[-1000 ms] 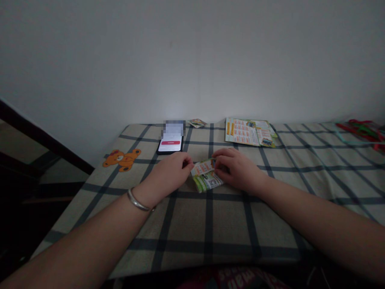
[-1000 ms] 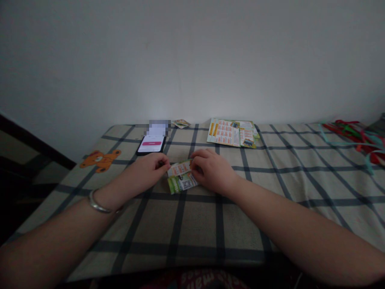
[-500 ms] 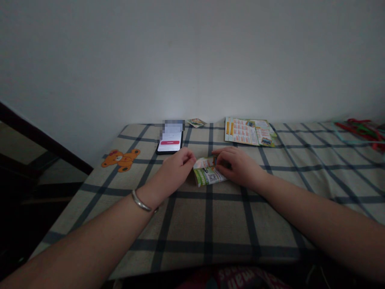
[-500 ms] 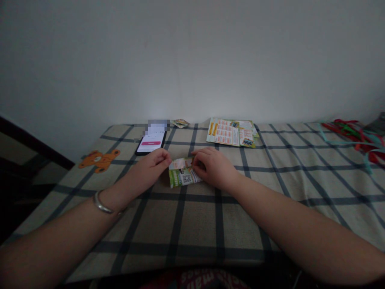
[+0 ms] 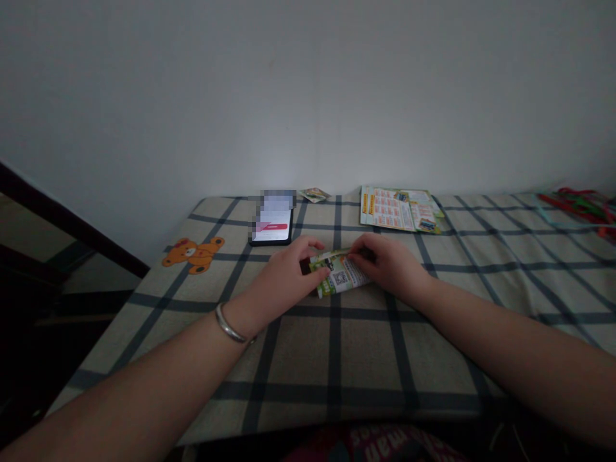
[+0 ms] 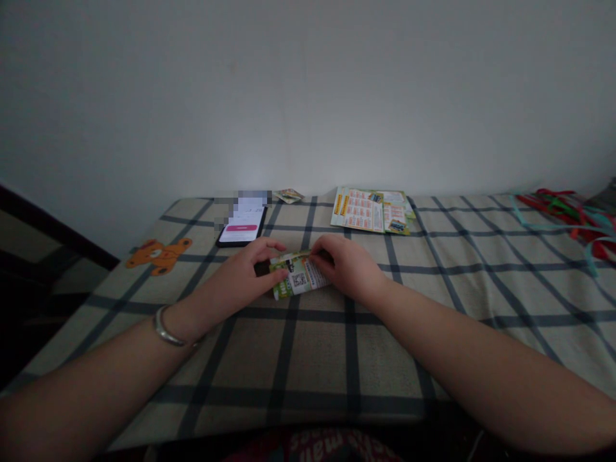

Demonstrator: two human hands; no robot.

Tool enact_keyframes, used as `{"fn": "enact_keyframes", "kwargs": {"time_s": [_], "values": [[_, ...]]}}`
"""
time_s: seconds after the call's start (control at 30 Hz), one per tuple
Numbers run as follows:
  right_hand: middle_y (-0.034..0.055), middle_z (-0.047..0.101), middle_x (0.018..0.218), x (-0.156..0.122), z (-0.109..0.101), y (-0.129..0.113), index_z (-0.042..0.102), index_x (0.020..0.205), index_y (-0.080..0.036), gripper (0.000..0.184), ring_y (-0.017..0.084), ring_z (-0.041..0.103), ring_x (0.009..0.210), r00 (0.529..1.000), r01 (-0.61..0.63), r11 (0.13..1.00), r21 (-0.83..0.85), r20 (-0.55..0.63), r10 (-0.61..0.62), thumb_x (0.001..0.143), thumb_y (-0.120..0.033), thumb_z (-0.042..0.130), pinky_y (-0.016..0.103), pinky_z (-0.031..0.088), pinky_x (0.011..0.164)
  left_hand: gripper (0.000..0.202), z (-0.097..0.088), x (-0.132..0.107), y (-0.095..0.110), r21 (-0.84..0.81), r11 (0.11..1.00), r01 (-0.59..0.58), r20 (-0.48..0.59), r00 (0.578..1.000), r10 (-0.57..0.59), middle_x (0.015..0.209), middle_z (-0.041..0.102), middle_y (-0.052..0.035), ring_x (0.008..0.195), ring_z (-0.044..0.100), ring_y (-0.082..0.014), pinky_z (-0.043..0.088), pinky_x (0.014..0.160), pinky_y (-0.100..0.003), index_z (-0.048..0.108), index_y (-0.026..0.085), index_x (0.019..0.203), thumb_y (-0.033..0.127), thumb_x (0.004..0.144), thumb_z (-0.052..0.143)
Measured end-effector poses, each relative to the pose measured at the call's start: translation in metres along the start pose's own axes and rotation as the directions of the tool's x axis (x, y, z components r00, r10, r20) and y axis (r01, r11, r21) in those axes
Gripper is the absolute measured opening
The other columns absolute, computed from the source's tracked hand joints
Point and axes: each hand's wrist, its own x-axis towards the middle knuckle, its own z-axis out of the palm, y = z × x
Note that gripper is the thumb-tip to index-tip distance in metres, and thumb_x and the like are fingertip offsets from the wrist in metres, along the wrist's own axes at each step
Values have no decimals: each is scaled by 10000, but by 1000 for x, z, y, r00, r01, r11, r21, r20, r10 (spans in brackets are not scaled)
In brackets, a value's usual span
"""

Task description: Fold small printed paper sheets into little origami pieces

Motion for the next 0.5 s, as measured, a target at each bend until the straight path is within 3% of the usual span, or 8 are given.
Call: {"fn": "enact_keyframes", "kwargs": {"time_s": [0.17,0.5], "values": [[-17,592,647,-2,-1,-3,631,862,-197,95,109,497,552,999,-34,999,7,-18,34,866,-280,585,234,346,523,321,1,2,-4,-31,999,-18,-6,1000,18,929,710,14,873,673,-185,504,734,-314,562,251,1093,221,783,641],[-16,613,690,-5,1,0,612,891,-215,94,115,538,585,997,-36,993,112,-63,43,887,-298,569,240,385,534,234,1,3,-8,-127,990,-53,-47,998,47,958,708,1,822,687,-170,548,756,-334,618,249,1063,236,829,621]]}}
